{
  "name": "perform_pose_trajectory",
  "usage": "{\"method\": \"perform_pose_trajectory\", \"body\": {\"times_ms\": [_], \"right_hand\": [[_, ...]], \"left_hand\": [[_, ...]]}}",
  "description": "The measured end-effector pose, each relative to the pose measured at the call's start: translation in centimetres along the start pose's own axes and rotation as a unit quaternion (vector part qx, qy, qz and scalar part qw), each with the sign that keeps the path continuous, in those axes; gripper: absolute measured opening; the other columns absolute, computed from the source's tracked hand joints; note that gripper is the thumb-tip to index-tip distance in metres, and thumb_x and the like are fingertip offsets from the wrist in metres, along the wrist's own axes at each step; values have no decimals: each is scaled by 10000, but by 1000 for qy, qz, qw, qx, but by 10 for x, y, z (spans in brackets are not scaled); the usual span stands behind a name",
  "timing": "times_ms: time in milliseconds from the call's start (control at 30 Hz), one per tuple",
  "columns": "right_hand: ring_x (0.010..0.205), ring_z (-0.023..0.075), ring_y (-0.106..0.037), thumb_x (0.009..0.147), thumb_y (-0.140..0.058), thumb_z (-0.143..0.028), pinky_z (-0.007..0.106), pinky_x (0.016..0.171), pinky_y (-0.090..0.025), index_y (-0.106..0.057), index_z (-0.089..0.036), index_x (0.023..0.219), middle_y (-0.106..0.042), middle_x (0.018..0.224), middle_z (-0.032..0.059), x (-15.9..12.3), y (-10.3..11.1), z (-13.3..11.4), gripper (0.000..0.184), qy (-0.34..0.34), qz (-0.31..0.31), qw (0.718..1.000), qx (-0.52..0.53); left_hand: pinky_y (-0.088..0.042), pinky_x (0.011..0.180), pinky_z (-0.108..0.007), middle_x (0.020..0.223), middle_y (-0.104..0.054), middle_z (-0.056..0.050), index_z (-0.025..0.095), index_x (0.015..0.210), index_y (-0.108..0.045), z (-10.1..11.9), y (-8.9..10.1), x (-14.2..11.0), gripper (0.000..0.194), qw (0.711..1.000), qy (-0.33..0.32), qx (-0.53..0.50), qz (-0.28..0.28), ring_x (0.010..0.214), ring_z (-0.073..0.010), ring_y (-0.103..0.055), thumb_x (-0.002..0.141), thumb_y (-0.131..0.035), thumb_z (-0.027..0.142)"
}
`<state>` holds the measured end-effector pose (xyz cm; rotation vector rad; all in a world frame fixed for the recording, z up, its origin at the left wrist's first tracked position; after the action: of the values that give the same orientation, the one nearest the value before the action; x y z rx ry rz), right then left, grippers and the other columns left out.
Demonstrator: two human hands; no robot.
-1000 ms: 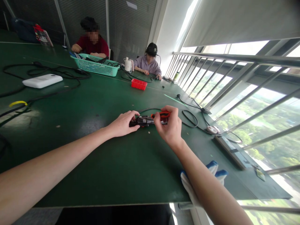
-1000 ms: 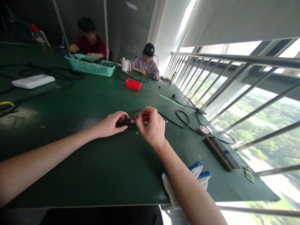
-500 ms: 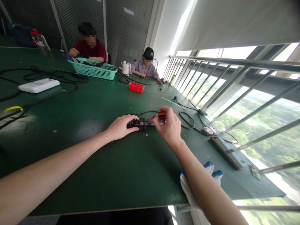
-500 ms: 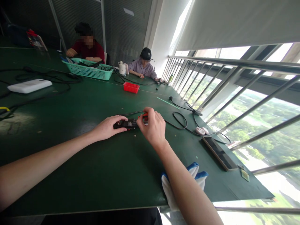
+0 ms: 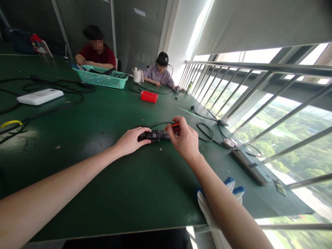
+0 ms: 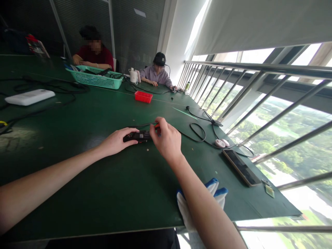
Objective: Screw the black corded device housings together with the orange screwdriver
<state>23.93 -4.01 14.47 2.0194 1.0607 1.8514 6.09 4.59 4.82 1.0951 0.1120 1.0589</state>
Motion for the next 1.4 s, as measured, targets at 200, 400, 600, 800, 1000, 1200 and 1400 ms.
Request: {"method": "perform_pose_trajectory", "body": {"times_ms": [200,400,600,800,1000,1200,1400], "right_hand": [[601,124,-627,939,-554,-344,233,609,-429,-552,-233,983,-674,718,-31,-4,6,5,119,1,48,999,22],[581,116,-580,951,-551,-309,236,595,-390,-584,-228,938,-631,664,-36,-3,-2,-11,89,80,17,996,-23],[592,114,-594,951,-550,-279,230,618,-411,-590,-224,935,-655,685,-29,-4,4,-10,70,73,44,996,-21],[586,116,-598,945,-570,-279,235,622,-417,-587,-227,920,-648,667,-35,-6,8,-10,61,86,71,993,-23],[601,122,-587,960,-567,-293,251,610,-401,-605,-231,953,-635,682,-35,-5,2,-11,73,97,34,994,-39],[853,212,-640,893,-582,-248,345,801,-513,-495,-209,1169,-683,966,59,-7,-2,-21,292,127,-16,990,51],[1049,227,-644,963,-503,-160,431,945,-506,-460,-257,1120,-658,1029,66,-7,15,-23,190,160,38,978,130]], "left_hand": [[-482,995,-413,1290,-689,-27,335,1315,-604,-4,-3,-1,456,999,11,44,0,1110,-287,-660,932,-613,582],[-477,997,-402,1285,-691,-20,341,1329,-589,-3,-4,-1,451,999,4,50,-2,1112,-276,-659,934,-623,555],[-481,971,-403,1294,-688,-14,341,1332,-580,-1,-3,-1,442,998,2,56,-5,1097,-278,-661,938,-617,538],[-470,983,-407,1276,-694,-22,334,1333,-580,-1,-5,-2,448,998,-4,57,-1,1109,-279,-659,937,-616,541],[-471,990,-405,1270,-695,-25,338,1334,-572,-2,-5,-1,444,998,-9,57,-1,1112,-276,-659,939,-619,534],[-473,1001,-417,1276,-691,-44,308,1332,-567,-2,-5,-1,467,998,-2,61,-2,1118,-284,-661,936,-616,549],[-519,921,-419,1214,-709,-71,267,1254,-576,-9,-4,-2,469,998,41,34,-14,1096,-303,-671,913,-628,585]]}}
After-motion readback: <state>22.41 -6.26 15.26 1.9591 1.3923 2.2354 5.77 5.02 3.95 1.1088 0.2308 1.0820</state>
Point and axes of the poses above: each hand's wrist, its own x-axis towards the middle knuckle, its own y-axis out of the back of the hand, z = x × y, the point moved 9 cm from there along x, towards the middle knuckle
